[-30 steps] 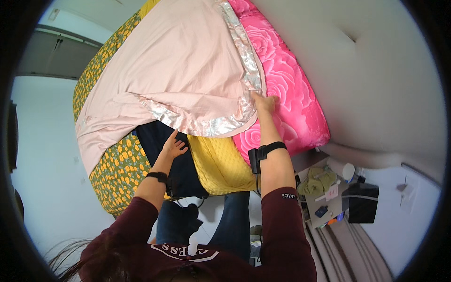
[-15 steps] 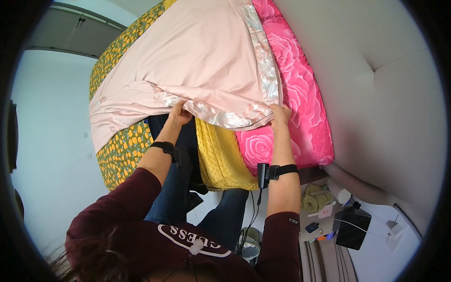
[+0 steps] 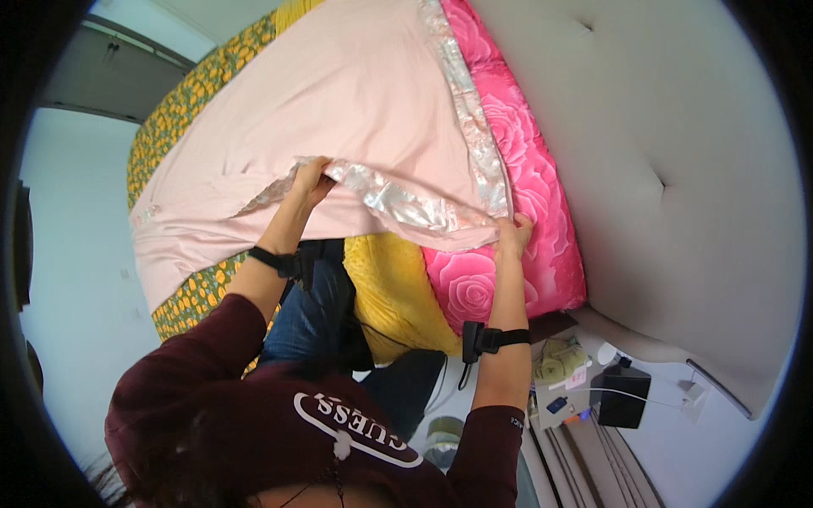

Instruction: The person smooths and adjusts a pink duvet cover on a bed, repeatedly pulling and tucking the edges to align it with the mattress. They move around the bed to reach different sides and corners, ensuring the cover is evenly spread.

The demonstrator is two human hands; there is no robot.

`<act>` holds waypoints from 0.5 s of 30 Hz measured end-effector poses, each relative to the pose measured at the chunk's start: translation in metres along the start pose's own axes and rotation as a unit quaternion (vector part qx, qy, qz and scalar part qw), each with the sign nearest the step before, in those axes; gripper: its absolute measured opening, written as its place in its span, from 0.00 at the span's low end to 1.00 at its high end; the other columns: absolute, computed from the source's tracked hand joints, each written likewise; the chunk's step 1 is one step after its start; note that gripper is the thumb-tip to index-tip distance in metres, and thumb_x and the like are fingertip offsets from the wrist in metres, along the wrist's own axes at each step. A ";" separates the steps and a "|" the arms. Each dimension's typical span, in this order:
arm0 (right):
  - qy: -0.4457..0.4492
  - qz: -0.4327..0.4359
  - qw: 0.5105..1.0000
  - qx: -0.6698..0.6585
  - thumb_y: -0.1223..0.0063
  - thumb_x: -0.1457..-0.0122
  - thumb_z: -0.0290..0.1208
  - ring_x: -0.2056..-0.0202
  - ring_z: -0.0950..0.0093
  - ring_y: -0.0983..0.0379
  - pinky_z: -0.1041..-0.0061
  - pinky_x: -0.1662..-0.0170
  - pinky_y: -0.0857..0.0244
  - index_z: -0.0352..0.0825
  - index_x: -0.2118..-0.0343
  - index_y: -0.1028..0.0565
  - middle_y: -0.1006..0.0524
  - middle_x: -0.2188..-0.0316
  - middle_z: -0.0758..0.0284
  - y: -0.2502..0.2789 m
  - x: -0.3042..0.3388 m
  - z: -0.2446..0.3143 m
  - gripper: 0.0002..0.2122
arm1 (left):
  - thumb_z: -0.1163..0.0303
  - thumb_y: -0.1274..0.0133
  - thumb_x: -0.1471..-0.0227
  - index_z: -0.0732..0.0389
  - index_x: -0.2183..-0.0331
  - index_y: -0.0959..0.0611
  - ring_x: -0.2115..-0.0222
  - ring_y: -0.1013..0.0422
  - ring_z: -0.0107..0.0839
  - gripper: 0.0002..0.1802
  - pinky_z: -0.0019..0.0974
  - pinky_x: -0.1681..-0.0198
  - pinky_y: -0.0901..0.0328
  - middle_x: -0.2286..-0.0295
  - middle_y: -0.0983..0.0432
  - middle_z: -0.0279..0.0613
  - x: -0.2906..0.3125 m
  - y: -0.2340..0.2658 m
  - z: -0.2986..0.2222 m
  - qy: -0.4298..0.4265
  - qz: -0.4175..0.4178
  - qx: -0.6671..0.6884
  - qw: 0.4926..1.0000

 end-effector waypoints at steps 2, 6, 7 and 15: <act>0.026 -0.034 0.999 0.006 0.47 0.55 0.20 0.59 0.67 0.34 0.66 0.66 0.31 0.31 0.55 0.40 0.35 0.59 0.58 -0.004 0.012 0.002 0.23 | 0.76 0.55 0.51 0.69 0.68 0.29 0.70 0.30 0.38 0.07 0.44 0.66 0.31 0.70 0.31 0.48 -0.027 0.001 0.013 0.039 0.006 0.021 0.999; 0.211 -0.013 0.960 0.182 0.50 0.55 0.17 0.61 0.73 0.37 0.75 0.58 0.39 0.32 0.58 0.37 0.35 0.61 0.63 -0.041 0.087 -0.047 0.19 | 0.76 0.54 0.52 0.69 0.69 0.29 0.72 0.30 0.38 0.06 0.44 0.69 0.30 0.72 0.30 0.46 -0.058 0.003 0.034 0.078 -0.001 0.053 0.996; 0.258 0.067 0.941 0.207 0.51 0.56 0.16 0.62 0.74 0.38 0.78 0.57 0.43 0.33 0.61 0.36 0.35 0.64 0.66 -0.061 0.115 -0.070 0.17 | 0.77 0.54 0.52 0.69 0.69 0.29 0.73 0.30 0.38 0.06 0.45 0.70 0.31 0.73 0.31 0.46 -0.062 0.004 0.037 0.080 -0.012 0.055 0.995; -0.226 0.563 0.759 0.237 0.46 0.47 0.39 0.73 0.75 0.30 0.78 0.69 0.37 0.31 0.71 0.27 0.27 0.76 0.67 -0.092 0.270 -0.295 0.13 | 0.79 0.58 0.51 0.68 0.75 0.31 0.80 0.33 0.36 0.03 0.37 0.80 0.34 0.78 0.34 0.43 -0.070 -0.007 0.018 0.120 -0.004 0.056 0.991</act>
Point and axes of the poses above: each hand's wrist, its own x-axis away from the middle knuckle, its own y-axis out of the back of the hand, z = x × y, the point moved 8 cm from there along -x, towards the middle knuckle
